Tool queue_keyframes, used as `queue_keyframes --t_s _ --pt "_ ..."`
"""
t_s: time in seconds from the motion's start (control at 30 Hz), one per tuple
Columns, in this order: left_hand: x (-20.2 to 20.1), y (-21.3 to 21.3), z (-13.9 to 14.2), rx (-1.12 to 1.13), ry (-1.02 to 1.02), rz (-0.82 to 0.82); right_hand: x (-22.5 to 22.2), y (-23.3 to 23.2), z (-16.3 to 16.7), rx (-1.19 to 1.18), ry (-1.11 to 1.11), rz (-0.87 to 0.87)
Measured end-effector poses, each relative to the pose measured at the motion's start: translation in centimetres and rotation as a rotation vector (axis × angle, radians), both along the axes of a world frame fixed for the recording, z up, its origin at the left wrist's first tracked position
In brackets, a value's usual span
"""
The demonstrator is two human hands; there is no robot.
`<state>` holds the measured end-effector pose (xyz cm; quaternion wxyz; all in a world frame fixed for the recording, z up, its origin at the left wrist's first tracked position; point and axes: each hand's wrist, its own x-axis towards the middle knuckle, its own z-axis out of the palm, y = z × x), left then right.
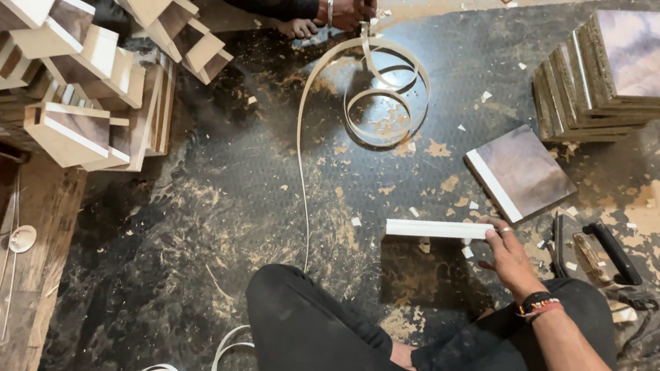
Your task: The person sits on the floor and applies white edge banding to the edges of small square wooden boards. They align the banding, use a hand-held edge banding tool to press it on, and trim the excess with a utility knife. The person repeats this process on multiple boards, stacking the finished pieces.
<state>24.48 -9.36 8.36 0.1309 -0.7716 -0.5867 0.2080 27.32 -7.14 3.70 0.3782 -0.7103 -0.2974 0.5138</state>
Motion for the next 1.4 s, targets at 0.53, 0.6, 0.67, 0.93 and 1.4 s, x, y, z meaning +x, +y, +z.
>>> queue_keyframes --t_s 0.53,0.6,0.67,0.93,1.4 --pt "-22.7 7.3 4.7 0.002 -1.492 0.278 -0.1 -0.7 -1.3 -0.003 -0.013 0.005" --pt "-25.2 8.2 -0.7 0.129 -1.495 0.288 -0.1 -0.9 -1.4 0.007 -0.009 0.007" --pt "-26.1 8.1 -4.3 -0.062 -1.604 0.468 -0.1 -0.9 -1.7 0.045 0.003 0.02" --pt "-25.5 8.1 -5.3 -0.172 -1.649 0.489 0.2 -0.9 -2.1 0.021 0.016 0.017" --pt "-26.3 10.3 -3.3 -0.307 -1.539 0.383 -0.4 -1.3 -1.0 0.012 0.014 0.03"
